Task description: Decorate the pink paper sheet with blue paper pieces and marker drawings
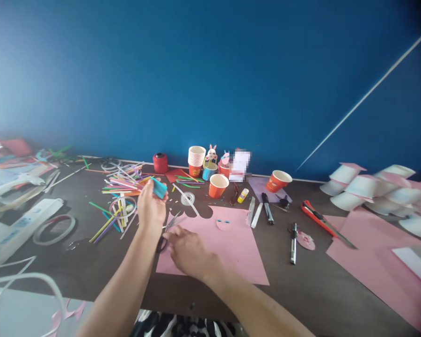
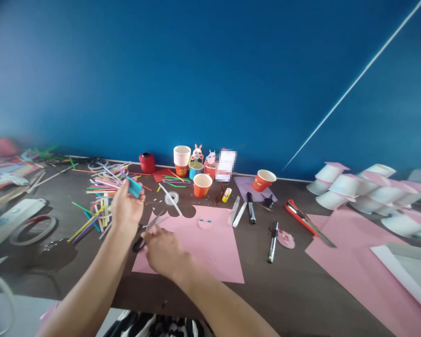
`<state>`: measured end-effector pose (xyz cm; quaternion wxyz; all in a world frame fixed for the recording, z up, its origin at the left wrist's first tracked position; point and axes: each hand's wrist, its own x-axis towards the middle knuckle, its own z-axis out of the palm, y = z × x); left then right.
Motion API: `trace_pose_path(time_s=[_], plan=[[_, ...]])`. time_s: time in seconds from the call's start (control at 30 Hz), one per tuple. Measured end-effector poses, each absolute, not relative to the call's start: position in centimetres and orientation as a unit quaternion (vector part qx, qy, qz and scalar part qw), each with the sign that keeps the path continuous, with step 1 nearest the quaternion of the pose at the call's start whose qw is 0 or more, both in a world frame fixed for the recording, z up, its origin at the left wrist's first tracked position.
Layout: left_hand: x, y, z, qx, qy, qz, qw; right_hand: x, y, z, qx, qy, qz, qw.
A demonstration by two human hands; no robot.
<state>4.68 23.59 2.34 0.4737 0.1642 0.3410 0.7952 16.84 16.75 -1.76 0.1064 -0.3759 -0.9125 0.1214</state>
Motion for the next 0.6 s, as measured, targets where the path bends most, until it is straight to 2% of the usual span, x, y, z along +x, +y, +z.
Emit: trace_pose_path(time_s=[0.23, 0.4, 0.47, 0.53, 0.6], plan=[[3.6, 21.3, 4.5, 0.231, 0.327, 0.76, 0.512, 10.8, 17.6, -2.7, -0.383, -0.92, 0.062, 0.044], [2.9, 19.7, 2.6, 0.244, 0.385, 0.741, 0.493, 10.4, 18.2, -2.3, -0.351, -0.936, 0.025, 0.006], [1.6, 19.2, 1.2, 0.226, 0.437, 0.728, 0.477, 11.6, 18.2, -1.6, -0.327, -0.945, 0.017, 0.021], [0.2, 18.6, 0.0, 0.166, 0.471, 0.733, 0.462, 13.4, 18.1, -0.8, -0.3, -0.95, 0.013, 0.082], [-0.3, 18.0, -0.7, 0.135, 0.459, 0.711, 0.515, 15.4, 18.1, -0.1, -0.277, -0.95, 0.005, 0.146]])
